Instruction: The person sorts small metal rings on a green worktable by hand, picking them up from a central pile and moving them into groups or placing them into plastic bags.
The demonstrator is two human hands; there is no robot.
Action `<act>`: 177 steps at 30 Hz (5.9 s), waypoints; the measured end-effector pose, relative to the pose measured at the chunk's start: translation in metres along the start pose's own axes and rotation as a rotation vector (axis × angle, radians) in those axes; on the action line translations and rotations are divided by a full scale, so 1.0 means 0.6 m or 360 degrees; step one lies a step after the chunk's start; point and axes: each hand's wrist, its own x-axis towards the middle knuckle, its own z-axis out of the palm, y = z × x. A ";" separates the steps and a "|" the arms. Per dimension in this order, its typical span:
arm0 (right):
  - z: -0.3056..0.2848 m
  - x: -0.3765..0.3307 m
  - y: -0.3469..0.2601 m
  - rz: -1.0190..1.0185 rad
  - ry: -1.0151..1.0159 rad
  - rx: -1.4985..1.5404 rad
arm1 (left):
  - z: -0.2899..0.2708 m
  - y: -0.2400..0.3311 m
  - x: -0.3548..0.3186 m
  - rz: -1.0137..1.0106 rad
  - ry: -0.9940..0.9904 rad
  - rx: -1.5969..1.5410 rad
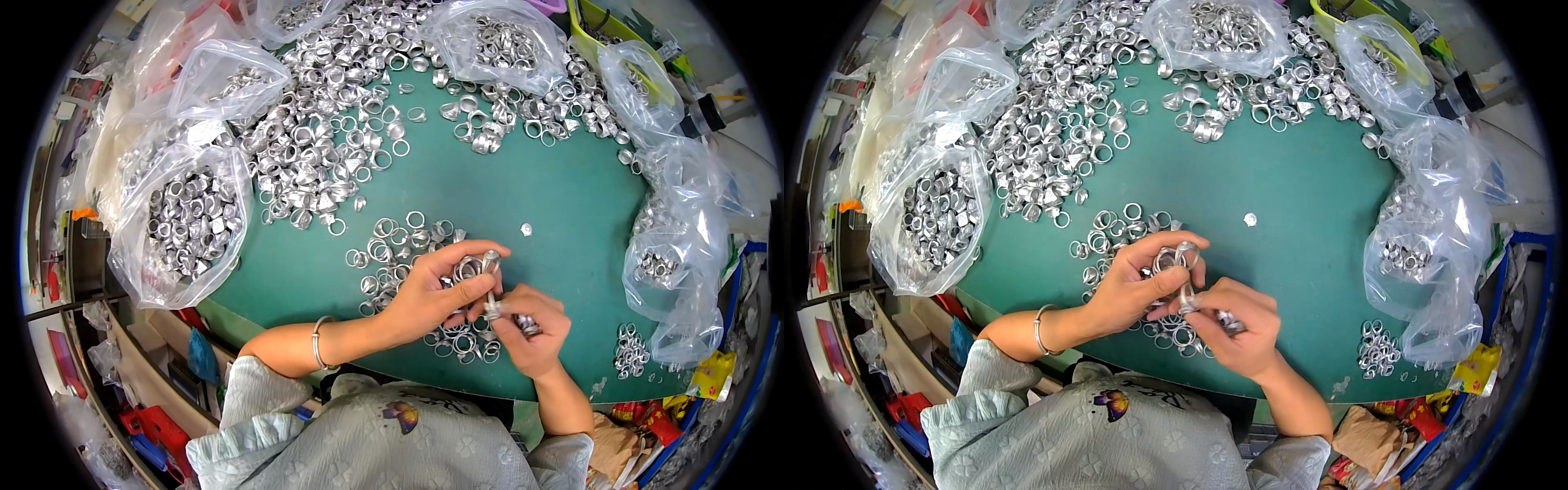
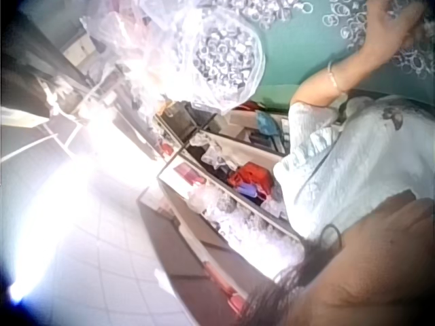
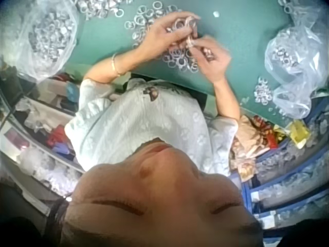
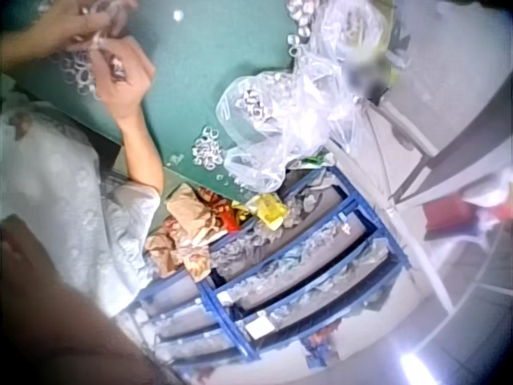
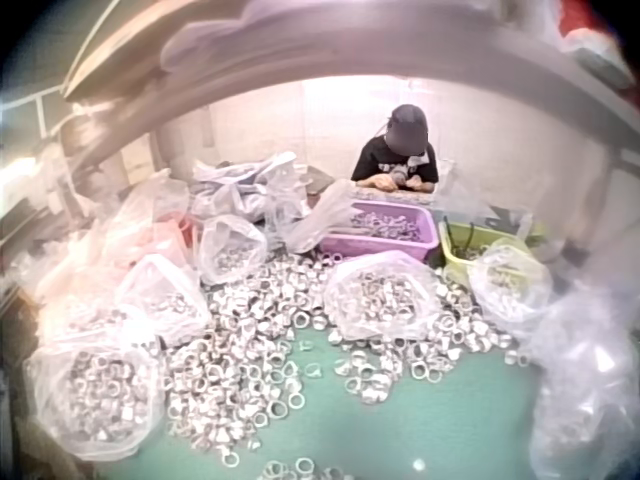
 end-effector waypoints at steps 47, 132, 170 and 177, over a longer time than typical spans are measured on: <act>0.105 0.146 -0.052 0.0153 0.0229 0.0121 | -0.034 0.065 0.002 0.0918 0.0483 0.0435; 0.023 0.004 0.026 0.0152 0.0137 -0.0664 | -0.053 0.016 -0.004 0.0476 -0.0081 0.1111; 0.113 0.109 0.035 0.0078 -0.0217 -0.1102 | -0.095 -0.013 -0.186 0.0455 0.0938 0.0078; 0.096 -0.009 -0.028 0.1266 0.0104 0.1256 | -0.052 -0.034 -0.160 0.0621 0.0608 0.0257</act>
